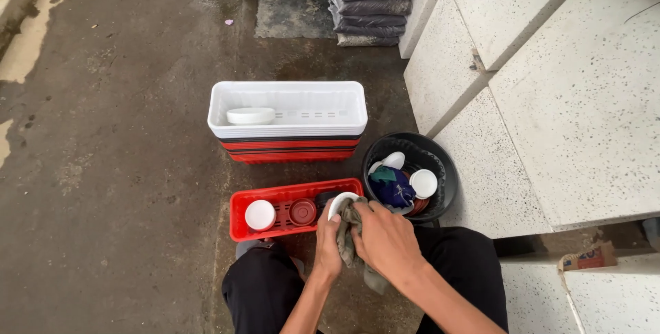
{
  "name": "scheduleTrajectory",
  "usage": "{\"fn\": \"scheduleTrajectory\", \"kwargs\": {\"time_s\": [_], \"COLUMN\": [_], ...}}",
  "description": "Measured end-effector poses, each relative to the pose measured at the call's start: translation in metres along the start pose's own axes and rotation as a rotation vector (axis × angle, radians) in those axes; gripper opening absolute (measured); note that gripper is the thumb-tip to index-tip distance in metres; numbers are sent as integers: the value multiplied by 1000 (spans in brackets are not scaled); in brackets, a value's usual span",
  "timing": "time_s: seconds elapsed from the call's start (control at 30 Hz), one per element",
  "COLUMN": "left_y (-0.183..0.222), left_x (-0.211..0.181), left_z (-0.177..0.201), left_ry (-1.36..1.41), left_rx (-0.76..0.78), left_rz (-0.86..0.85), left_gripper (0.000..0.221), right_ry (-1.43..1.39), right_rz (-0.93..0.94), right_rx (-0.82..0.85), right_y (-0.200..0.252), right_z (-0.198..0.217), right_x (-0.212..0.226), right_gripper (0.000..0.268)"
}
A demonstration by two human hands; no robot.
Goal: Drying small white ceramic or plastic pots with a cloth and placing them into a red organizer tray.
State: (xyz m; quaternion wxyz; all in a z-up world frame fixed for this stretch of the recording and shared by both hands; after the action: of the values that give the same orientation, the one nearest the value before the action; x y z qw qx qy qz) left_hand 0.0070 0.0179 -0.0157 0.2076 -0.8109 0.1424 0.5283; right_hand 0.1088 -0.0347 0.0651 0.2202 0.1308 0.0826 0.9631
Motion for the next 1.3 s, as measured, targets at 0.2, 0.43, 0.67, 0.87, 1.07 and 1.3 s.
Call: {"fn": "scheduleTrajectory", "kwargs": {"time_s": [0.2,0.43,0.67,0.87,1.07,1.3], "left_y": [-7,2,5,4,3,8], "left_x": [7,24,7,-16,-16,-46], "left_z": [21,29,25,33,37,10], "left_ry": [111,463,270,-137,-172,81], "left_rx": [77,-286,-51,-1,32,-405], "left_rz": [68,522,255,27,-63,241], "left_gripper": [72,79,54,66,69,62], "right_ry": [-287,-737,115,202,42,-121], "right_rz": [43,77,270,124,96,230], "right_rx": [596,69,-84,-42,215,441], "right_y": [13,21,15,7,9,25], "right_z": [55,31,-3,-17,0,48], "right_x": [9,-33,21,38,32,46], "right_gripper": [20,49,66,45,33,51]}}
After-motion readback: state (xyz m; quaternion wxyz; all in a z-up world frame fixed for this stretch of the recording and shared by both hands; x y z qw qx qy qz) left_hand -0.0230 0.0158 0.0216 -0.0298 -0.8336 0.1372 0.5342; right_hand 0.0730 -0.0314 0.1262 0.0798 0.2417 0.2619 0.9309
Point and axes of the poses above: each hand's wrist, its own y-axis away from the middle knuckle, its own z-axis out of the back of the hand, x = y × z, the point moved 2 cm from there along -y, towards the middle knuckle, and after that the axes turned 9 degrees about -z, right-handed, at the moved point
